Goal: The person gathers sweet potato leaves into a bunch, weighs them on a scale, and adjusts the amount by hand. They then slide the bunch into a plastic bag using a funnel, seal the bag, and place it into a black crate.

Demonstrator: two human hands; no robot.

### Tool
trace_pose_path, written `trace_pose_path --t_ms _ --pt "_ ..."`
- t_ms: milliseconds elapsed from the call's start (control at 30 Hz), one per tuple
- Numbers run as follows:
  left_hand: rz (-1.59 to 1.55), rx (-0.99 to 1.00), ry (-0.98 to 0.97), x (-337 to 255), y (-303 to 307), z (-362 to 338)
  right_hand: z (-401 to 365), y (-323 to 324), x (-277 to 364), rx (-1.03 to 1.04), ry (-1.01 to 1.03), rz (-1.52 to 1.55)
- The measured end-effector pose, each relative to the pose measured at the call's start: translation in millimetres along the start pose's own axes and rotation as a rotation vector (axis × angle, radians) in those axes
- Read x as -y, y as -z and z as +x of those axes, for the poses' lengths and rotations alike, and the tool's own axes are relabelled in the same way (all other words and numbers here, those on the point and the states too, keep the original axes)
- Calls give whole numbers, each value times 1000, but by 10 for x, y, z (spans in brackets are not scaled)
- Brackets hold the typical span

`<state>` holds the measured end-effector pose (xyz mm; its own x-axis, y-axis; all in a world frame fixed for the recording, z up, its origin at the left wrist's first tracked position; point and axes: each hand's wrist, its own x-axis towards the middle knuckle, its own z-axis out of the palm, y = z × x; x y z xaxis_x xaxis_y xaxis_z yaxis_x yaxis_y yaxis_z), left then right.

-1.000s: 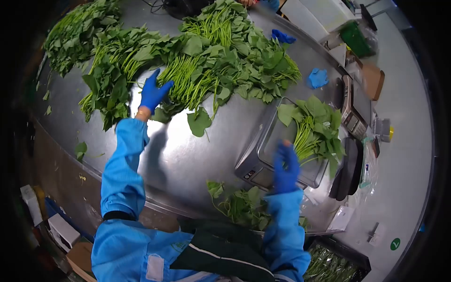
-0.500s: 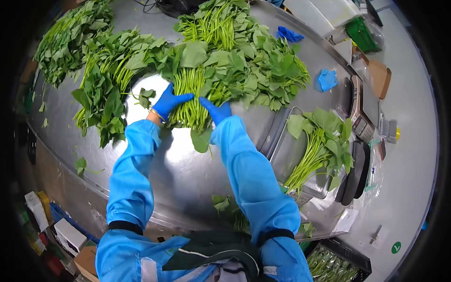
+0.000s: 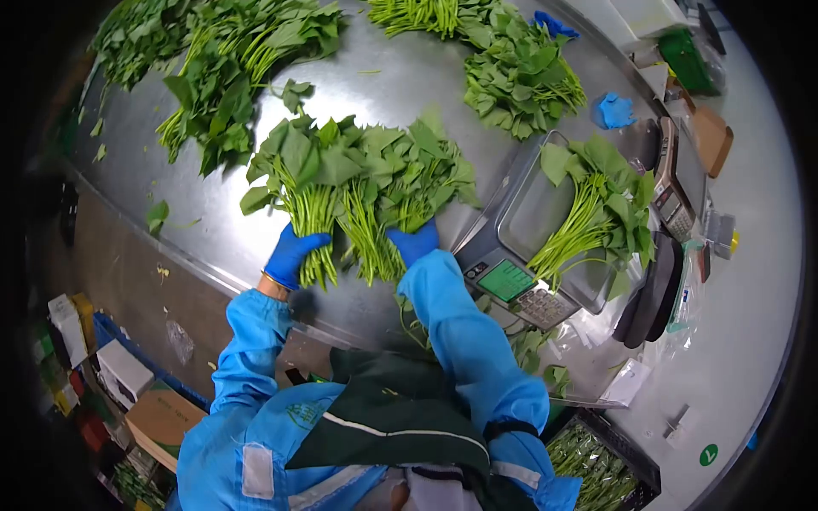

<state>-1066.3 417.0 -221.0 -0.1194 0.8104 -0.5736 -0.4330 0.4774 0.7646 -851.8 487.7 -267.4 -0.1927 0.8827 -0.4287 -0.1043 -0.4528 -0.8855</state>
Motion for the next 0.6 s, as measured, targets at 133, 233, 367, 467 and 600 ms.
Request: trace_pose_path --t_ms 133,233,367,467,600 --pt "-24 -39 -71 -237 137 -275 52 30 14 30 27 -122" --pt "-73 -43 -81 -129 215 -353 -23 145 130 104 57 -246" --pt "-38 -75 -147 110 285 -250 -289 325 224 -173 338 -922" --pt "14 -54 -190 154 248 -168 -577 113 501 -82 839 -1040" --pt "22 28 -247 165 103 -87 -584 -429 384 509 942 -1478"
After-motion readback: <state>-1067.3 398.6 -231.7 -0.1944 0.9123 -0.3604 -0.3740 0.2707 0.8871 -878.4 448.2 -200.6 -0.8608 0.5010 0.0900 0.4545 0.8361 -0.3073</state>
